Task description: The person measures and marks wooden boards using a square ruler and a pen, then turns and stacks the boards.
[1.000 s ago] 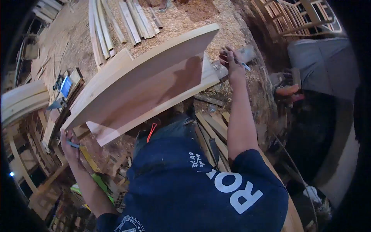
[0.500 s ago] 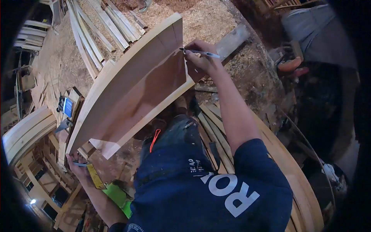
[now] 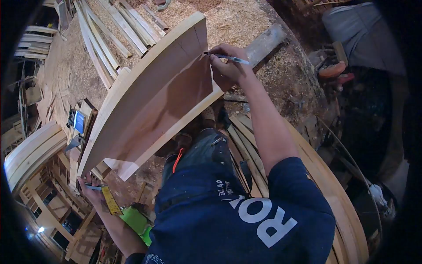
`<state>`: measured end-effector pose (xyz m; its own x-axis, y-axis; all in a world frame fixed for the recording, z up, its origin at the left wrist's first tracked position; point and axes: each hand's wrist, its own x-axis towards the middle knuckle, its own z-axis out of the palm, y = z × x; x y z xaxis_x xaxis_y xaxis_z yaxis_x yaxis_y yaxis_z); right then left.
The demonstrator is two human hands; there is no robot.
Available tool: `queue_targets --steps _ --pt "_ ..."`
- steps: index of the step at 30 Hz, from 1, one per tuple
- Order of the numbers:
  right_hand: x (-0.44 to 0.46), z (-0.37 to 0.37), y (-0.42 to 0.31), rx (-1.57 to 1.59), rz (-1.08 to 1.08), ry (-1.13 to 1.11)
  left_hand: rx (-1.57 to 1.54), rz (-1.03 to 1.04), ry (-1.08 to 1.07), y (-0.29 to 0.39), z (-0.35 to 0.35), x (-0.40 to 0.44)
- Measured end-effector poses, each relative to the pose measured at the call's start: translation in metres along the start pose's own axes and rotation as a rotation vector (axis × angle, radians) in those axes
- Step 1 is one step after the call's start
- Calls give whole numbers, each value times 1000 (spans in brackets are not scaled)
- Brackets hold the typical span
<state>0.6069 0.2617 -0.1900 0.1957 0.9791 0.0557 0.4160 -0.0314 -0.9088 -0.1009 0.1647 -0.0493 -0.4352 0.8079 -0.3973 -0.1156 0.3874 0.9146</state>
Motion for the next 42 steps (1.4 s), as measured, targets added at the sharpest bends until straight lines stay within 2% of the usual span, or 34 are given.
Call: queue_targets --steps 16,19,22,37,42 --pt "0 0 -6 -32 34 -11 13 15 -74 -2 -6 1" --pt "1 1 -3 -24 26 -14 -18 8 -29 -4 -6 1" --pt "0 -1 -5 -23 8 -12 -32 15 -90 -2 4 -4" --pt "4 -5 -11 -46 37 -61 51 53 -17 -9 -17 5" --pt "6 -9 -18 -55 56 -99 37 60 -88 -7 -9 2"
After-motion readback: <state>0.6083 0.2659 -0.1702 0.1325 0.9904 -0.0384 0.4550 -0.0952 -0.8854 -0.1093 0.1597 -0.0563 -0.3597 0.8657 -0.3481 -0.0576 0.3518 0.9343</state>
